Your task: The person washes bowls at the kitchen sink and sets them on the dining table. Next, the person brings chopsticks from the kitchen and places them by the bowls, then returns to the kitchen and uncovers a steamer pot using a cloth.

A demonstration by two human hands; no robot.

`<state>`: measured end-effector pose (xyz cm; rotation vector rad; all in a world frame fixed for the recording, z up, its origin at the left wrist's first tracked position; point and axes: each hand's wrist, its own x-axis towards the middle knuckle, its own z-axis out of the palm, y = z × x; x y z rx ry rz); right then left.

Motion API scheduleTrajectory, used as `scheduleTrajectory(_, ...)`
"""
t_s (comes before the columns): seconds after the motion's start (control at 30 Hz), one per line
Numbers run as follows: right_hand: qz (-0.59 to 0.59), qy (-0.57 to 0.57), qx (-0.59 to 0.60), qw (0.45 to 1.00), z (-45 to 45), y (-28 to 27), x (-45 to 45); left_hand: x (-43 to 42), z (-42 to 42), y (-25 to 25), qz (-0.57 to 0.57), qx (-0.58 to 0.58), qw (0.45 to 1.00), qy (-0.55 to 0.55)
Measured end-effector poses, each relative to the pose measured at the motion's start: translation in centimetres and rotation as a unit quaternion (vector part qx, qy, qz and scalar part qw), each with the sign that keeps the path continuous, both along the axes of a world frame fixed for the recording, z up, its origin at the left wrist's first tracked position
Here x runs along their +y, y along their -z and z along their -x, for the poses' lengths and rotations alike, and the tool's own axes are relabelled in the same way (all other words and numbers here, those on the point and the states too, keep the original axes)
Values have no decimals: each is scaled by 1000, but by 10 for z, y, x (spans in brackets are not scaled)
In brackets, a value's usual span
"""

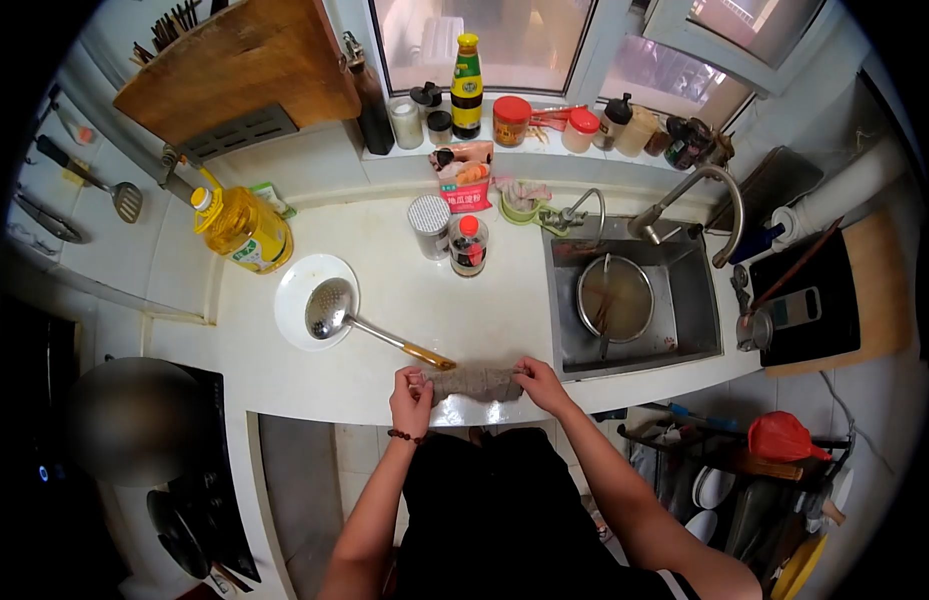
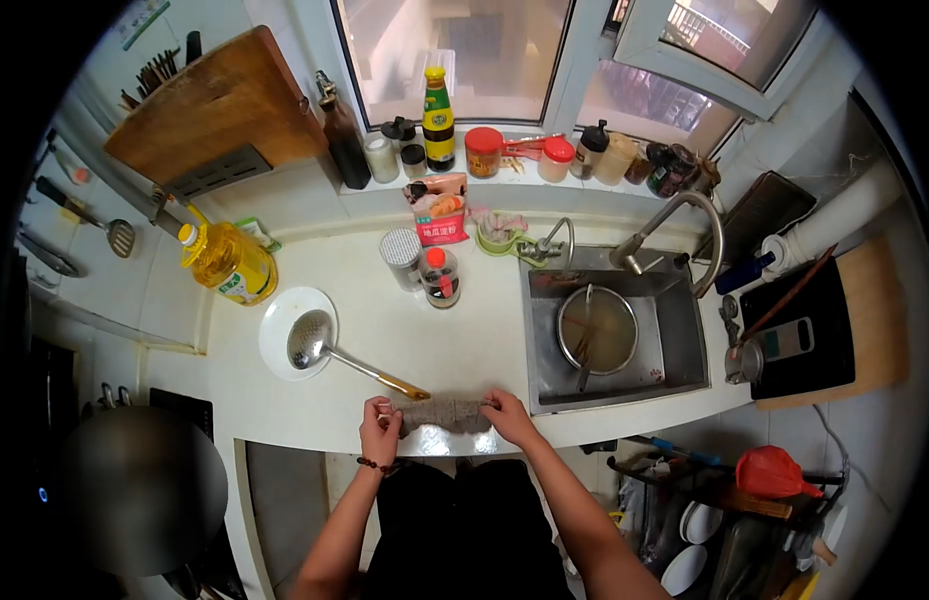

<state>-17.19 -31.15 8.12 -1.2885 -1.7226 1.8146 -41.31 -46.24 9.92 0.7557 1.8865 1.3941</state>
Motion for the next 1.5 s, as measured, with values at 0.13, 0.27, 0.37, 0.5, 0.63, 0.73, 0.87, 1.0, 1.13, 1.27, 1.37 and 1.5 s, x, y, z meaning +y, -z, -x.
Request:
scheduleTrajectory(0.13,-6,38,-32,999,4,13,5,2,3,-5,42,59,997,-15)
scheduleTrajectory(0.27,-77,59,-89,991,11,15,1,14,-13,-11,71,97,993,-4)
scheduleTrajectory(0.37,-63,59,-97,992,32,18,-5,32,-51,-9,31,38,993,107)
scheduleTrajectory(0.5,112,86,-36,989,41,16,-15,39,-71,-21,-32,-55,974,219)
scheduleTrajectory(0.63,53,36,-137,988,34,33,-14,18,-48,9,114,-16,979,166)
scheduleTrajectory(0.73,-19,19,-155,988,45,22,-18,0,-35,35,138,29,977,162)
scheduleTrajectory(0.87,-160,-4,-207,965,57,29,-16,-11,-40,43,150,30,973,170)
scheduleTrajectory(1.0,69,-12,67,995,50,25,3,-28,-32,32,118,-28,986,116)
scheduleTrajectory(1.13,-17,17,-44,999,26,11,22,-54,-12,42,149,7,986,79)
scheduleTrajectory(1.27,-215,57,-178,959,-3,8,29,-96,10,50,133,-44,990,19)
scheduleTrajectory(1.37,-218,8,-190,957,-11,5,25,-133,22,44,176,-122,975,-61)
scheduleTrajectory(1.5,-163,-63,-116,978,-1,13,4,-213,25,72,195,-144,959,-149)
